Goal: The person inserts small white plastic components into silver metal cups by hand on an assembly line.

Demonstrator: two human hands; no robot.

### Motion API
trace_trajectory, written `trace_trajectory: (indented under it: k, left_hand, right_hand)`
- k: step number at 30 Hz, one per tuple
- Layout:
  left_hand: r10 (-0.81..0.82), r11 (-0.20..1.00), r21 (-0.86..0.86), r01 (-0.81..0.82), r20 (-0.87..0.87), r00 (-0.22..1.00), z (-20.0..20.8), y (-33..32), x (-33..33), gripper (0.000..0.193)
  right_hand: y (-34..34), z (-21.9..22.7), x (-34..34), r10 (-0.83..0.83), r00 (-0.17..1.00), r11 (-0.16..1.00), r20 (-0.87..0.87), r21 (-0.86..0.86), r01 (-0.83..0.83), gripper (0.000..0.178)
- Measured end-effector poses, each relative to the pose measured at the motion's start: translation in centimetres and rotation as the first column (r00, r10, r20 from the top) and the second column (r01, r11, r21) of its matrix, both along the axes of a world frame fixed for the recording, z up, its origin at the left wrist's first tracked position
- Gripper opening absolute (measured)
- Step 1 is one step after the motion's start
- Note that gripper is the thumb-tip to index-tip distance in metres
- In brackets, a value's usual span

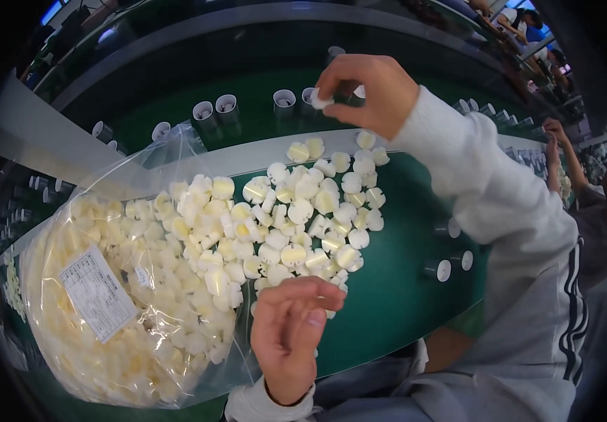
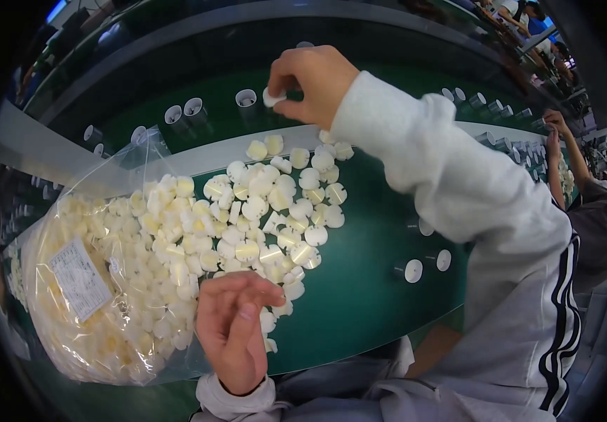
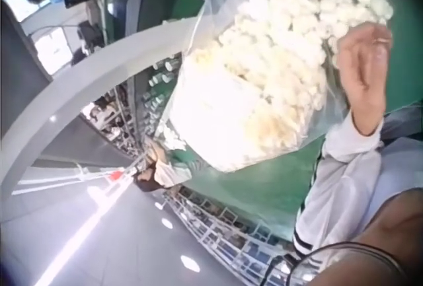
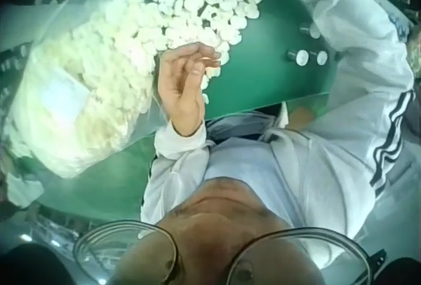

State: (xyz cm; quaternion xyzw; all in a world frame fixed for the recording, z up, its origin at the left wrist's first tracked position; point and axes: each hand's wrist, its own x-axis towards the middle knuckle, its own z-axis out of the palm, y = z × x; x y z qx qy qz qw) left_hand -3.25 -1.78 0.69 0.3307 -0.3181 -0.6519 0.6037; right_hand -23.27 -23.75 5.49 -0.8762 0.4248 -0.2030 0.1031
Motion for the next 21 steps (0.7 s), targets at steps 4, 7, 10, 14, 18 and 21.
trace_trajectory:
  k: [4,7,10,14,18,21]
  left_hand:
    - [-0.095,0.995,-0.019,0.094,-0.071,0.993,-0.4,-0.1,0.4,0.024]
    - [-0.079,0.996,0.034,0.08,-0.031,0.996,0.3,-0.2,0.2,0.02]
    - [-0.048,0.996,0.082,0.045,0.027,0.998,0.6,-0.3,0.0,0.015]
    - [-0.066,0.996,0.055,0.064,0.027,0.997,0.4,-0.3,0.1,0.012]
    - [-0.075,0.996,0.051,0.074,0.011,0.997,0.1,-0.1,0.1,0.01]
    - [-0.072,0.996,0.057,0.073,-0.017,0.997,-0.7,0.2,0.0,0.011]
  right_hand:
    - [-2.3,-1.8,0.6,-0.215,0.971,0.97,-0.101,0.094,0.225,0.012]
    - [-3.2,-2.6,1.2,-0.207,0.971,0.973,-0.116,0.082,0.217,0.012]
    - [-3.6,-2.9,1.6,-0.184,0.974,0.974,-0.131,0.109,0.199,0.013]
    - [-3.6,-2.6,2.2,-0.129,0.979,0.982,-0.161,0.114,0.148,0.014]
    - [-3.8,-3.0,2.4,-0.118,0.979,0.988,-0.165,0.08,0.132,0.013]
    - [-3.7,-3.0,2.7,-0.139,0.973,0.986,-0.183,0.068,0.154,0.013]
